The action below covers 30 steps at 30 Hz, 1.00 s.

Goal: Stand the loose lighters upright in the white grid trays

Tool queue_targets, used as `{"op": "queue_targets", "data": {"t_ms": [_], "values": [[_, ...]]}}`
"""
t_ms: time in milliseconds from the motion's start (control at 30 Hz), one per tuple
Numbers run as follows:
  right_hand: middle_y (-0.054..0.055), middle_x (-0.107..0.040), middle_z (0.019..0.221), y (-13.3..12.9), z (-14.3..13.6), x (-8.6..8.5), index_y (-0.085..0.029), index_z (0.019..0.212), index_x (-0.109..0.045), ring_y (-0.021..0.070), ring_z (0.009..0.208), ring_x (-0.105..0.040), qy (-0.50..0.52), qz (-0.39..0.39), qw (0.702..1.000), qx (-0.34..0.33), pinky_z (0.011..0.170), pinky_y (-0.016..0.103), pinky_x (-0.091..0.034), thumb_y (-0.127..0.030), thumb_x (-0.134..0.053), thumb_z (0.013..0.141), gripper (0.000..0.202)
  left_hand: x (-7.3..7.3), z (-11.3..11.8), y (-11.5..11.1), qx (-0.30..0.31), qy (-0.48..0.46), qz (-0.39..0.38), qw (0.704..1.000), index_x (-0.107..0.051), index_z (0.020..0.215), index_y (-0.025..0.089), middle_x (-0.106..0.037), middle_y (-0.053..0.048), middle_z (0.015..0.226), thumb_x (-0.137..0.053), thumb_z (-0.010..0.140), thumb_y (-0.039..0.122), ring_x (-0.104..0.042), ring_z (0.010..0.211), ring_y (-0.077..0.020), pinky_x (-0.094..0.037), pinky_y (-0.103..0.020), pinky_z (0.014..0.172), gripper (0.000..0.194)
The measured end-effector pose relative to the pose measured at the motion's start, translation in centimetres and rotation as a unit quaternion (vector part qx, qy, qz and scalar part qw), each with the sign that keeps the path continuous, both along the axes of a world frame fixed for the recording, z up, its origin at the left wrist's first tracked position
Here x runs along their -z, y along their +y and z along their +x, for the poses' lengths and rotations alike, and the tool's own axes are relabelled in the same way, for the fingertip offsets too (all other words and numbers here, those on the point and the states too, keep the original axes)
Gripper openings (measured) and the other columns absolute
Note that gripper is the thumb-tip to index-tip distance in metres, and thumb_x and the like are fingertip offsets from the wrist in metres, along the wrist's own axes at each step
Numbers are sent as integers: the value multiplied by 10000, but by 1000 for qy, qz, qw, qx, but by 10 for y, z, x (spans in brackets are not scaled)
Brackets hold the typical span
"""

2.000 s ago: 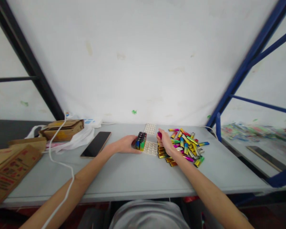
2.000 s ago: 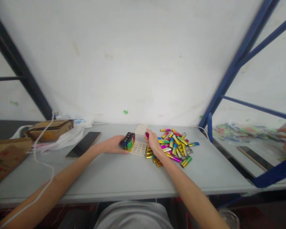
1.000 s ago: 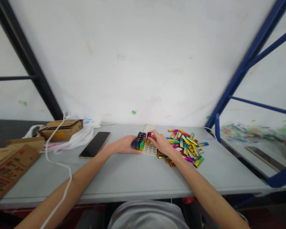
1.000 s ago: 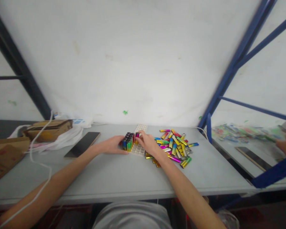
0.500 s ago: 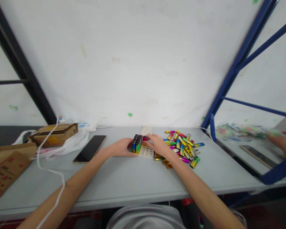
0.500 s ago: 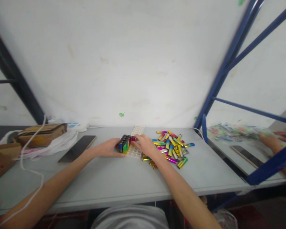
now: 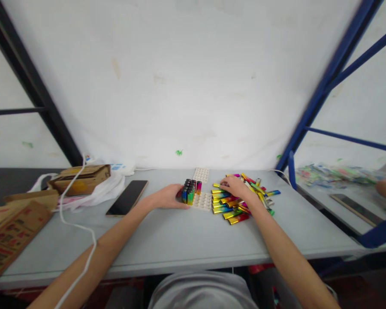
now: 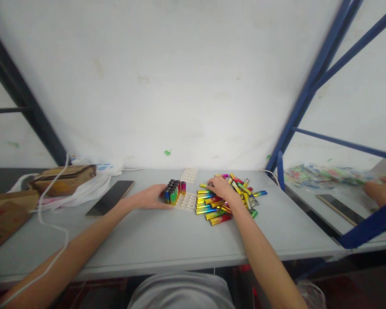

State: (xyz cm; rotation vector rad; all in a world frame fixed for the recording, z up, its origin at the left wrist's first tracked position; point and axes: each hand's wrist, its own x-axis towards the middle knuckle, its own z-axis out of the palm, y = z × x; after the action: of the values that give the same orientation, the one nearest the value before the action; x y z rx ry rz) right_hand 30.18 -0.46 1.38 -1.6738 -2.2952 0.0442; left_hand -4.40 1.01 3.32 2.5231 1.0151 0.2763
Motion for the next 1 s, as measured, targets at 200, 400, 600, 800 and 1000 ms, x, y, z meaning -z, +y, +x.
{"op": "queue_targets", "data": {"t_ms": [200, 400, 600, 800, 1000], "values": [[133, -690, 1075, -4, -10, 0, -158, 1073, -652, 228, 944, -641, 61, 81, 995, 20, 839, 315, -457, -294, -541, 1007, 187, 0, 0, 0, -12, 4, 12, 1000, -654, 1031, 170, -707, -73, 961, -746, 689, 716, -638, 852, -270, -472, -327, 712, 650], [-57, -565, 663, -16, -36, -16, -208, 1206, -557, 168, 598, -517, 278, 115, 954, 12, 637, 271, -380, -470, -519, 1000, 335, -1, 0, -1, -6, 1, 5, 1000, -654, 1074, 164, -715, -75, 984, -747, 691, 706, -652, 862, -273, -475, -320, 725, 669], [-41, -470, 630, -19, -65, -14, -217, 778, -564, 152, 616, -436, 422, 103, 901, -6, 597, 271, -357, -597, -611, 911, 406, 1, -1, -1, -24, -8, 13, 1000, -665, 1095, 160, -727, -99, 1034, -767, 682, 664, -662, 899, -290, -493, -338, 776, 660], [0, -602, 722, -25, -83, -8, -234, 843, -551, 181, 708, -581, 471, 11, 878, -86, 723, 303, -487, -621, -388, 1021, 456, 0, 0, -1, -4, -13, -1, 1000, -676, 1064, 171, -734, -77, 996, -752, 708, 643, -664, 876, -278, -493, -321, 745, 596], [-79, -361, 602, -29, -95, -6, -265, 920, -482, 133, 468, -352, 533, -63, 842, -51, 457, 256, -320, -695, -419, 966, 437, 0, 0, -1, -4, -24, 1, 1000, -678, 1102, 162, -738, -84, 1029, -773, 696, 634, -668, 880, -273, -493, -321, 765, 630]]}}
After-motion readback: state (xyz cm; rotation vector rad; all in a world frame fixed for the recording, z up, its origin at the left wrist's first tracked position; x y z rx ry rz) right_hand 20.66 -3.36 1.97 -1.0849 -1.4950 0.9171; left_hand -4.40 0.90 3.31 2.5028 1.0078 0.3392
